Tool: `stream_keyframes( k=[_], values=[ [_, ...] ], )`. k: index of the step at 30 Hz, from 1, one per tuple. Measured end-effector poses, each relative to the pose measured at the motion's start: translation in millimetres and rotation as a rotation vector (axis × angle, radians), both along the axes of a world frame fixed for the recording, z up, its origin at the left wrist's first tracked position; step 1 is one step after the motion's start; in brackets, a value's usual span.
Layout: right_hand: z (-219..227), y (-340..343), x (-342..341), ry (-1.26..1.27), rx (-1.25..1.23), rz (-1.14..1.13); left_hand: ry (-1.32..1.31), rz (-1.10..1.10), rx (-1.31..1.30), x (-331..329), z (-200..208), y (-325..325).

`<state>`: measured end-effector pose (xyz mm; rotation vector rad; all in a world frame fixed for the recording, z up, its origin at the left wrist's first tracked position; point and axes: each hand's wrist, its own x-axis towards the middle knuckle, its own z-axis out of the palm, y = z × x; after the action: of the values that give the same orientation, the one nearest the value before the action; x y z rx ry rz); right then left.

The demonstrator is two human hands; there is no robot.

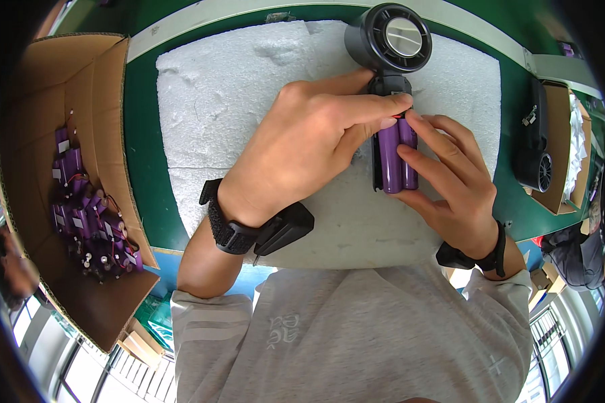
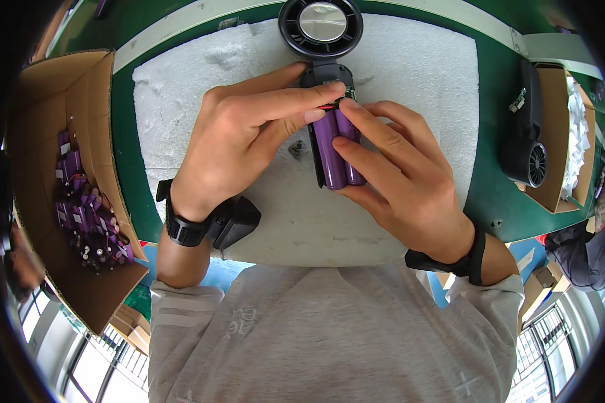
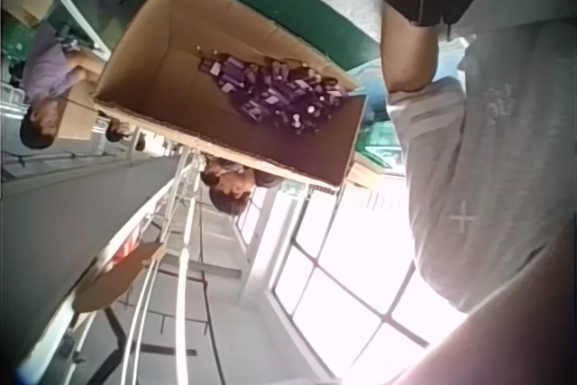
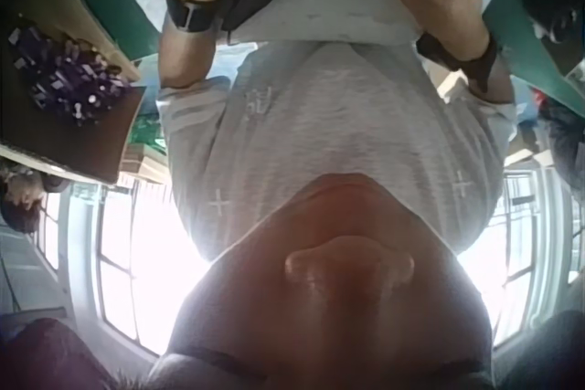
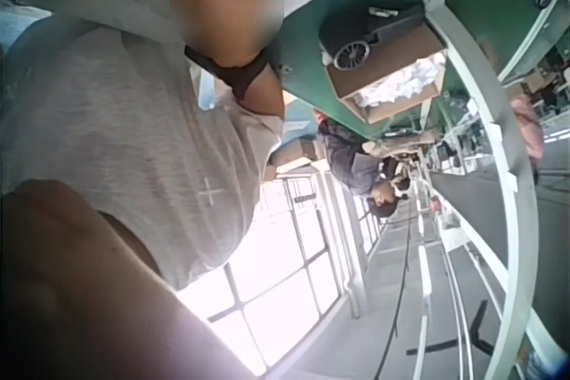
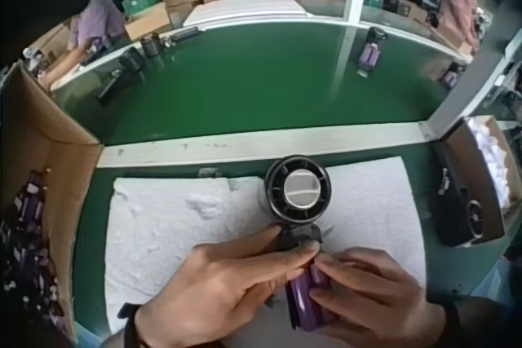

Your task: The person picks up a battery pack and a fan housing, connects the battery wires to the circuit board, and presses the batteries into the housing. After testing the connection, the person removes the batteries and places the components back on the table.

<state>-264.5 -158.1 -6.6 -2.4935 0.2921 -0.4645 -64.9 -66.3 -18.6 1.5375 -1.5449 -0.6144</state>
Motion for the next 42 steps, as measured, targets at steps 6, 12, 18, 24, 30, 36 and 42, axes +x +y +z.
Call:
stream_keyframes(
  k=[6,12,18,24,30,36,42],
  values=[
    [-7,3,1,-0.013,0.075,-0.041,-0.034,0.021,-0.059,1,-6,0],
    [-15,2,-2,-0.03,0.141,-0.053,-0.006,0.017,-0.018,3,-4,-2],
    [-6,-4,1,0.008,0.121,-0.045,0.09,0.01,0.028,0,-3,-1],
    [-2,-3,-1,0.064,0.178,-0.14,0.209,0.057,0.147,-1,-3,-2],
    [1,-4,7,0.105,0.21,-0.147,0.216,0.041,0.175,4,0,-6],
    [-2,-6,6,0.112,0.211,-0.083,0.265,0.033,0.219,4,6,-3],
    [2,-5,-2,0.051,0.046,0.003,0.183,-0.015,0.143,2,3,0]
  ],
)
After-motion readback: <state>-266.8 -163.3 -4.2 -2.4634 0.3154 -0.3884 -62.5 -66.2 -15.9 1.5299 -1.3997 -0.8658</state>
